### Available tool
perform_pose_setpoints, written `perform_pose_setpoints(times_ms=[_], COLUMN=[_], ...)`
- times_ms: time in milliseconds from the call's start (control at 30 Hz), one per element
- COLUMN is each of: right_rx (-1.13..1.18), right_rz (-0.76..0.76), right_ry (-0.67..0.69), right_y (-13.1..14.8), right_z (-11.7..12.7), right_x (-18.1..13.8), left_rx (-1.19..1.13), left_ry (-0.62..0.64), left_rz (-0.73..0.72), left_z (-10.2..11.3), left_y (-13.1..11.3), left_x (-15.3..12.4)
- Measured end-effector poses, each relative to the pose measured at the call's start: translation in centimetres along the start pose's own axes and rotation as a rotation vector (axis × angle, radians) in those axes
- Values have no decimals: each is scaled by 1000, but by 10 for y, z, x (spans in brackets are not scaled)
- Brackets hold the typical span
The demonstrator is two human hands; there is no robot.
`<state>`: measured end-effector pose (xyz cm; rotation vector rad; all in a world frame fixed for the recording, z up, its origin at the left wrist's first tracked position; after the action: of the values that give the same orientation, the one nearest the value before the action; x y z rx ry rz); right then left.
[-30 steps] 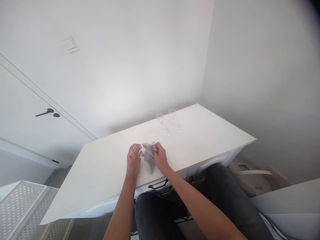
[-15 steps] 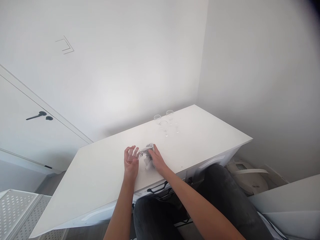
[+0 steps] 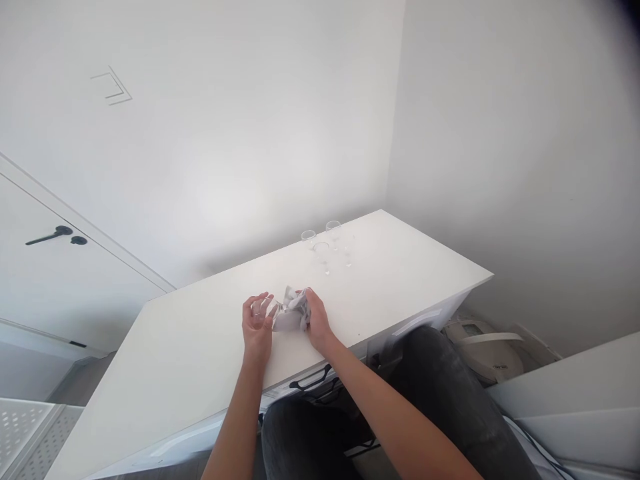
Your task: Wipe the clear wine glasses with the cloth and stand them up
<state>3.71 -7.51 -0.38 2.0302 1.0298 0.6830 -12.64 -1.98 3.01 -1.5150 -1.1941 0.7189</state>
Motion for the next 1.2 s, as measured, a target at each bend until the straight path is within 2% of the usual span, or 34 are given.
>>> perform_pose_setpoints(times_ms=[100,267,333,500,700,967,1033,1100,1200], right_rx=[12,-184,-213,-110,-203,-166,-188,-213,-230], right_rz=[-69,143,183,124,188,179,217,239,177], right_ry=[-54,-48,-65,-148,-254,-340,-284,-139,69], right_y=[-11,5,7,-1,5,6,13,18,16], right_z=[4,8,10,16,27,38,30,14,-7], right_x=[3,4,4,6,6,5,4,4,1], left_rx=[10,12,6,1,-4,-92,-89,-73,-65], left_ry=[12,30,31,45,83,24,21,48,84], left_rz=[4,14,12,14,16,-27,-30,-20,-10], left_z=[-3,-7,-6,-6,-10,2,2,-1,-5], left_y=[-1,-1,0,3,5,3,3,3,2], left_x=[-1,-3,-2,0,1,4,3,2,-1])
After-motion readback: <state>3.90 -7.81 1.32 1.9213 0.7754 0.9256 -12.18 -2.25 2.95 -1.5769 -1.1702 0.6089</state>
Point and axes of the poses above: each hand's wrist, its own x-axis towards the middle knuckle, its own z-axis out of the back of the hand, y = z × x, the point moved 8 cm from there along x, towards the middle knuckle, and after that the axes turned 11 degrees about z, right-handed, at the moved point
